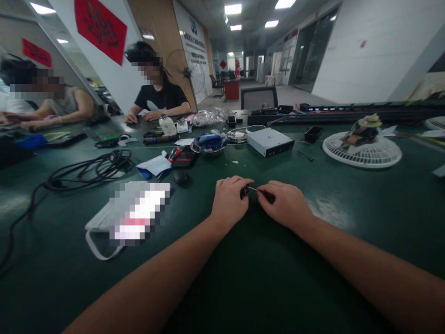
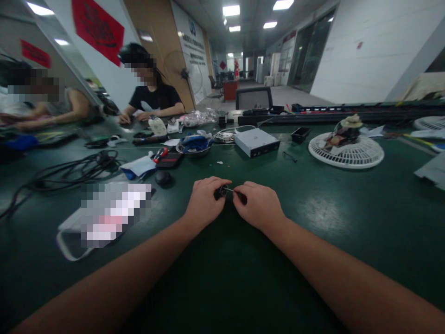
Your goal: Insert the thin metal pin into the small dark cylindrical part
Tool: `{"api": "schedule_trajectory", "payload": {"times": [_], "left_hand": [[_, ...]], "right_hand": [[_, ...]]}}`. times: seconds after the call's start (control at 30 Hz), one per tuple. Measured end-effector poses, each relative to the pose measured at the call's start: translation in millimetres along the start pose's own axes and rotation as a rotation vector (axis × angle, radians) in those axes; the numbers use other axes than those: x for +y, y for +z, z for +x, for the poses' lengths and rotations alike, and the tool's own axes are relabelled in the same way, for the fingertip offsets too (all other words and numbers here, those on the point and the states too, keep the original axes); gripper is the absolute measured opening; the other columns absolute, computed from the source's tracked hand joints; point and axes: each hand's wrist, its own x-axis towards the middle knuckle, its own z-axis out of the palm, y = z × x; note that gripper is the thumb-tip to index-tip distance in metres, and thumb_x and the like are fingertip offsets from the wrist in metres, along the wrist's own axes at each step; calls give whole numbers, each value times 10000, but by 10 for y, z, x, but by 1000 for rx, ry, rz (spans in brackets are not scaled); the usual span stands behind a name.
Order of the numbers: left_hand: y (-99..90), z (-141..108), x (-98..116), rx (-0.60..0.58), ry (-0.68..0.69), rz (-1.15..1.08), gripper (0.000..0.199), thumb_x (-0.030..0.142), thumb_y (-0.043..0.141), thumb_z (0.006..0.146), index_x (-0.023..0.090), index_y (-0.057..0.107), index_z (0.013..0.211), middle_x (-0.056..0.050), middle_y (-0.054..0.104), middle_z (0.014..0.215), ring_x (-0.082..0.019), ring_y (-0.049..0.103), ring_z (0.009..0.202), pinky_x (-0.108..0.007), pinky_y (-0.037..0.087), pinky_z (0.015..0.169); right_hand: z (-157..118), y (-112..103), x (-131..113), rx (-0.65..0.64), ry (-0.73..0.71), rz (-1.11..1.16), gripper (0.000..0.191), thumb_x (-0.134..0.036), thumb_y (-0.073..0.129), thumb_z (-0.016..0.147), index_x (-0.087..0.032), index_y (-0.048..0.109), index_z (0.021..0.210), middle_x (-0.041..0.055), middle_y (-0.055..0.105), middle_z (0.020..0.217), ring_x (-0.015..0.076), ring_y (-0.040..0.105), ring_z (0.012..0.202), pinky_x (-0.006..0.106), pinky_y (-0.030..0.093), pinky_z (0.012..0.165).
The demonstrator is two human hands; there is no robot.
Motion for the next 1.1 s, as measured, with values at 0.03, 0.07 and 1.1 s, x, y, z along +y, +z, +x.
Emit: {"api": "schedule_trajectory", "payload": {"times": [0.03, 0.07, 1.1], "left_hand": [[0, -1, 0, -1, -1, 3, 421, 73, 597, 786, 265, 694, 1147, -6, 717, 1111, -228, 620, 1055, -431, 408, 943], [0, -2, 0, -2, -3, 5, 417, 74, 593, 788, 266, 695, 1144, -7, 716, 1109, -229, 619, 1056, -432, 407, 943], [-34, 17, 49, -57, 90, -87, 381, 74, 593, 764, 234, 700, 1093, -17, 728, 1091, -226, 626, 1051, -421, 400, 943]], "right_hand": [[2, -1, -1, 5, 5, 10, 214, -308, 560, 918, -226, 751, 968, 9, 687, 801, 162, 615, 693, 298, 390, 615], [4, -3, -3, 13, 8, 23, 214, -309, 558, 922, -221, 748, 966, 11, 686, 803, 160, 614, 693, 297, 393, 619], [11, 42, 25, -98, -123, 194, 186, -249, 589, 931, -239, 683, 1091, 25, 699, 1009, 168, 654, 833, 301, 478, 771]]}}
